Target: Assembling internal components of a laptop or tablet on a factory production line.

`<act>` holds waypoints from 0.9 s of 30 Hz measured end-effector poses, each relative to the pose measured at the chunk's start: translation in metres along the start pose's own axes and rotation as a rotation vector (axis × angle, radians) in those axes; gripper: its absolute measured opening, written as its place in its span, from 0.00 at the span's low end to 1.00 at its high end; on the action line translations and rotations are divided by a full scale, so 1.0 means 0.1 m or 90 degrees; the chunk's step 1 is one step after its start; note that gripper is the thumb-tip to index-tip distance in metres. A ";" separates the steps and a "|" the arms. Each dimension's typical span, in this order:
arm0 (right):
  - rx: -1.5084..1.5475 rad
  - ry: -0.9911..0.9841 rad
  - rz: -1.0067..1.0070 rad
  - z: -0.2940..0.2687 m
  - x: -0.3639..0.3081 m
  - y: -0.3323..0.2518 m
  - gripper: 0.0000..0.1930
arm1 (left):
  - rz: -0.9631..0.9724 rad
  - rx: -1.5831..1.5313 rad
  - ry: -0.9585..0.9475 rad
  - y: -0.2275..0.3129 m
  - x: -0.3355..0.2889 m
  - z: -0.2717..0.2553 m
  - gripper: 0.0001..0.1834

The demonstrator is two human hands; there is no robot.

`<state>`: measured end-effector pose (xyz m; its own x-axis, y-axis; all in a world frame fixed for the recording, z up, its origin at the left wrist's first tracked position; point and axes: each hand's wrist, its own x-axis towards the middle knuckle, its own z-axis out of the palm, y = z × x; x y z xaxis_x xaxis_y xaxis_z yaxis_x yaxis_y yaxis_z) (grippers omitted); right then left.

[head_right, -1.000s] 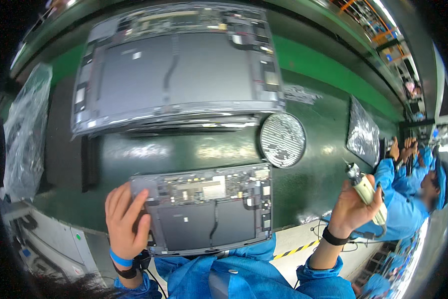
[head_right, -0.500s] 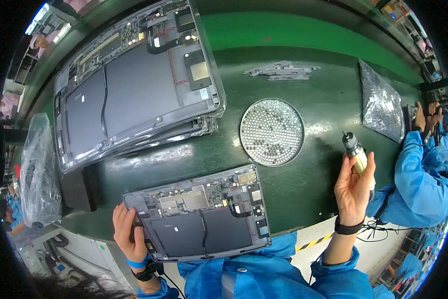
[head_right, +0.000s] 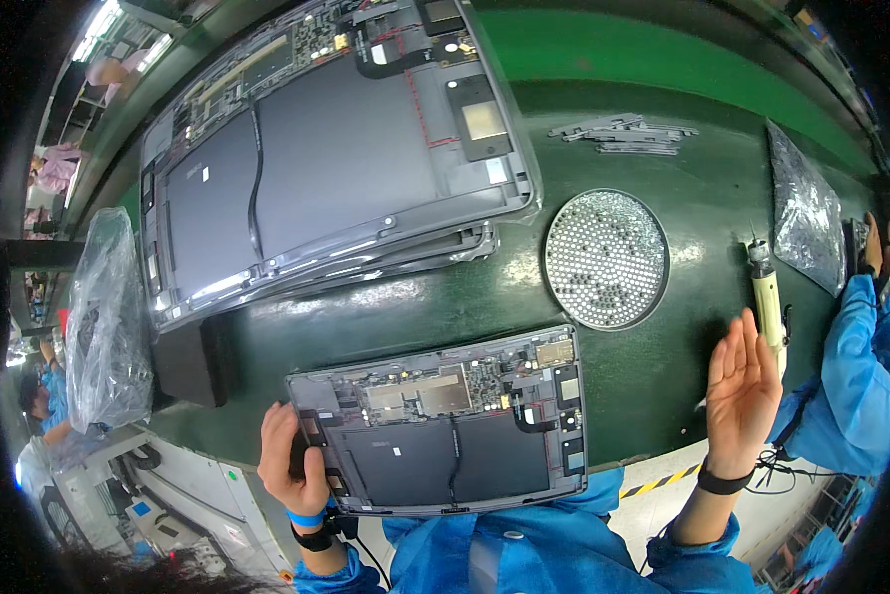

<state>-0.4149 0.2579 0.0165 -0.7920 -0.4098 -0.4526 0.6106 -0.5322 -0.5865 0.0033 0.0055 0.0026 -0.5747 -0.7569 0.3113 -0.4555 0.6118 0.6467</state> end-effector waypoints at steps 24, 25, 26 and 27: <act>-1.151 -0.525 -0.426 0.41 -0.47 0.67 0.24 | -0.053 0.068 0.022 0.03 0.03 0.06 0.15; -1.154 -0.535 -0.427 0.41 -0.46 0.66 0.25 | -0.052 0.073 0.021 0.03 0.03 0.06 0.16; -1.157 -0.530 -0.426 0.41 -0.45 0.67 0.25 | -0.051 0.078 0.021 0.04 0.03 0.07 0.16; -1.160 -0.561 -0.409 0.44 -0.45 0.67 0.24 | -0.053 0.072 0.017 0.06 0.02 0.05 0.16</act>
<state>-0.3387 0.2082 0.0269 -0.2996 -0.9518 0.0656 -0.7937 0.2105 -0.5706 -0.0039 0.0082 0.0037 -0.5139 -0.8108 0.2803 -0.5755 0.5681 0.5882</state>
